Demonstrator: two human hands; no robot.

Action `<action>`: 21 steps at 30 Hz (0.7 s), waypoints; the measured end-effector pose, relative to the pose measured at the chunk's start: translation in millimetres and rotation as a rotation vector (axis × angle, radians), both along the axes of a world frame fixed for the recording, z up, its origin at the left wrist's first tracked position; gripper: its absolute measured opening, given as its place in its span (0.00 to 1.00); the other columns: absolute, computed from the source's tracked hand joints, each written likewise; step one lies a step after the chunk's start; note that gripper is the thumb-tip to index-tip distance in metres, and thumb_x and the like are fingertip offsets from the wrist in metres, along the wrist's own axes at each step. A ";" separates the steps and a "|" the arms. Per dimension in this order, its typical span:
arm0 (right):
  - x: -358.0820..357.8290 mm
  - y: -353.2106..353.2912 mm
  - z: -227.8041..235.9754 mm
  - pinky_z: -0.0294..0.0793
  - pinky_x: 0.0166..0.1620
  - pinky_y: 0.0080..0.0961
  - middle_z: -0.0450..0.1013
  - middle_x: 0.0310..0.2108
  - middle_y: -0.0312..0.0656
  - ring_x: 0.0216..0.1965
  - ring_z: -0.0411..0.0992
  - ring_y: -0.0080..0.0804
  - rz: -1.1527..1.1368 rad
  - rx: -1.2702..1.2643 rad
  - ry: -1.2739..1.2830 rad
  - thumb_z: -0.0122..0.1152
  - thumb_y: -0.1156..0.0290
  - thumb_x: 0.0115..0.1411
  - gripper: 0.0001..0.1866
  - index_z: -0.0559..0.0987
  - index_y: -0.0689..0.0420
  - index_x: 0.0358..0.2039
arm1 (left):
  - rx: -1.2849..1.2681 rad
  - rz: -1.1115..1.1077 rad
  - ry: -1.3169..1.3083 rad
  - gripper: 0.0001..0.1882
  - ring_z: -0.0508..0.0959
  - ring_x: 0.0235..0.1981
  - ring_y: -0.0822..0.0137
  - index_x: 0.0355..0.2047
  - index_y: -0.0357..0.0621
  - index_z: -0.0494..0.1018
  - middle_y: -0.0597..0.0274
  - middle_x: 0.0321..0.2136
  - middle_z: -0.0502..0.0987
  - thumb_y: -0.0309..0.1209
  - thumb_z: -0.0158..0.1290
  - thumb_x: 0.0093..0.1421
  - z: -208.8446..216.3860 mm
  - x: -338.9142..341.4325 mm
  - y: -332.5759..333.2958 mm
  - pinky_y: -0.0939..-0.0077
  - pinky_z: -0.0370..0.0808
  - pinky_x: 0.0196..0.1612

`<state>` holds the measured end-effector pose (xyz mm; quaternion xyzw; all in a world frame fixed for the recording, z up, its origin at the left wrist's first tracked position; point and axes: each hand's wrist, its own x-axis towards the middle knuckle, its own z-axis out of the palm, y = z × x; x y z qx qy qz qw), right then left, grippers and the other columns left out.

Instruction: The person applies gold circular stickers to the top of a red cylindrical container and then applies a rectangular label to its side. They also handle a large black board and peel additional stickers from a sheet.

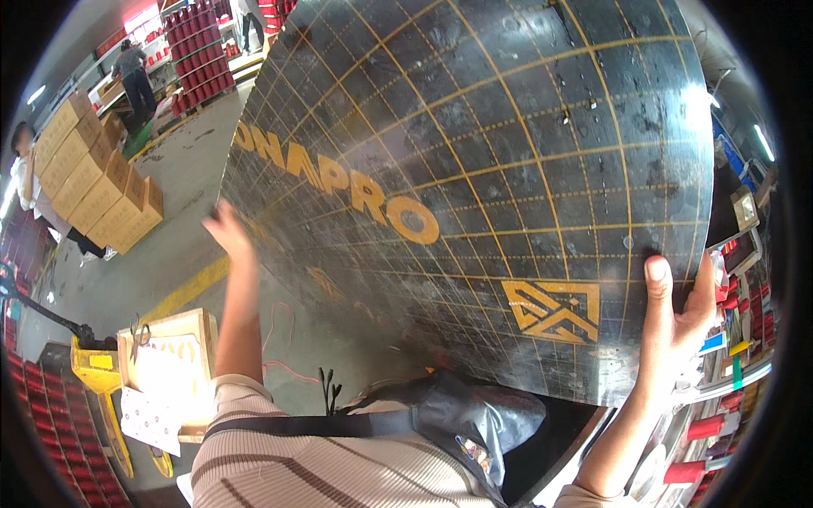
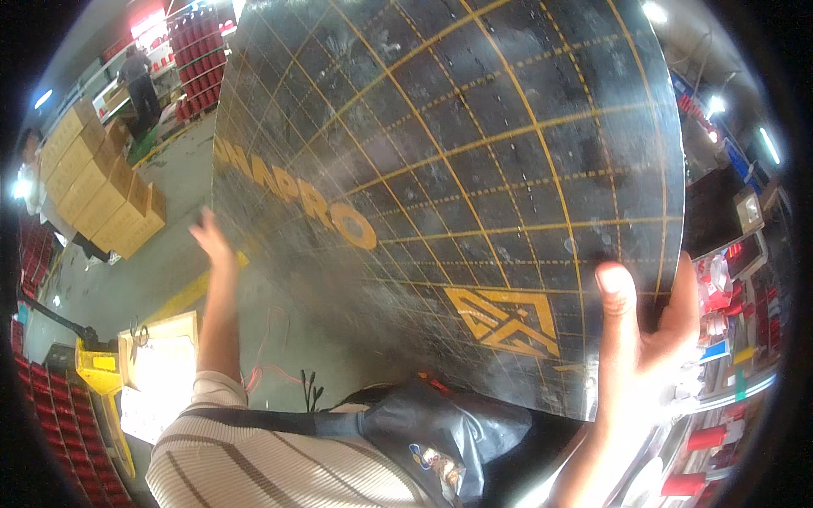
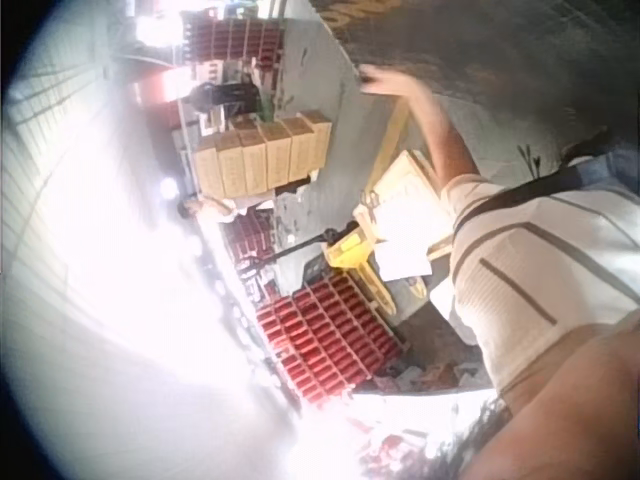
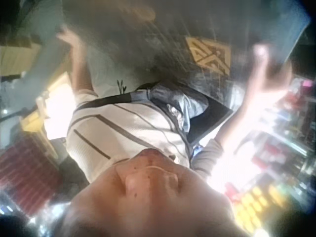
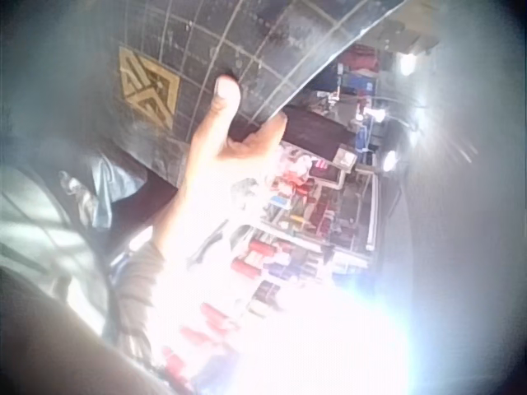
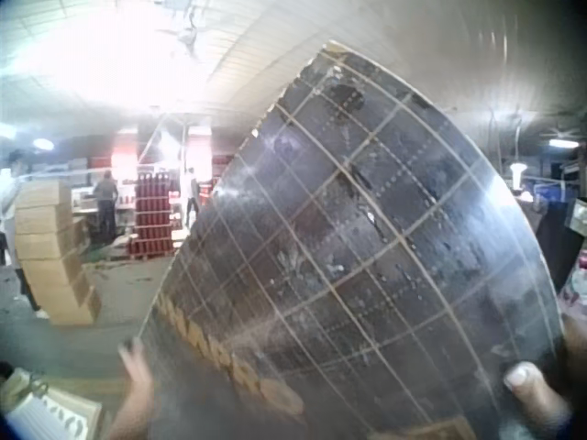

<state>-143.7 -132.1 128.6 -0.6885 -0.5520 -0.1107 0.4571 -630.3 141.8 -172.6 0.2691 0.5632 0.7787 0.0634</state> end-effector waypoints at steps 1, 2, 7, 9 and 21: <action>-2.9 2.3 0.7 0.66 0.56 0.28 0.76 0.45 0.44 0.47 0.71 0.31 0.045 0.008 0.027 0.70 0.51 0.57 0.33 0.75 0.63 0.54 | -0.208 -0.021 0.005 0.31 0.71 0.43 0.61 0.43 0.30 0.64 0.51 0.42 0.74 0.49 0.59 0.60 -93.1 -42.1 -11.3 0.63 0.71 0.46; -3.2 1.2 2.9 0.67 0.54 0.26 0.76 0.43 0.42 0.45 0.71 0.28 0.067 0.023 0.040 0.70 0.51 0.57 0.31 0.76 0.62 0.52 | -0.464 -0.026 -0.063 0.33 0.70 0.46 0.59 0.47 0.31 0.62 0.50 0.45 0.72 0.51 0.57 0.60 -147.9 -35.5 -30.9 0.59 0.71 0.48; -22.4 6.1 8.3 0.68 0.49 0.22 0.76 0.39 0.37 0.41 0.71 0.24 0.136 0.041 0.131 0.71 0.51 0.57 0.28 0.78 0.59 0.49 | -1.115 -0.290 -0.950 0.48 0.68 0.59 0.44 0.67 0.40 0.51 0.45 0.63 0.62 0.63 0.48 0.60 -308.0 96.5 -128.8 0.40 0.67 0.56; -21.4 -2.9 11.0 0.69 0.47 0.23 0.76 0.38 0.38 0.40 0.72 0.24 0.032 -0.025 0.110 0.72 0.53 0.56 0.26 0.78 0.60 0.47 | -1.158 -0.553 -1.325 0.46 0.69 0.56 0.43 0.68 0.44 0.52 0.46 0.61 0.63 0.65 0.42 0.62 -283.0 183.5 -141.0 0.38 0.68 0.54; -7.8 -1.6 -19.7 0.68 0.20 0.26 0.68 0.16 0.43 0.15 0.70 0.36 0.192 0.166 -0.128 0.80 0.53 0.45 0.27 0.76 0.62 0.29 | -0.790 -1.050 -1.013 0.36 0.71 0.53 0.47 0.63 0.43 0.60 0.49 0.55 0.68 0.57 0.43 0.64 -255.8 112.2 -98.4 0.47 0.73 0.50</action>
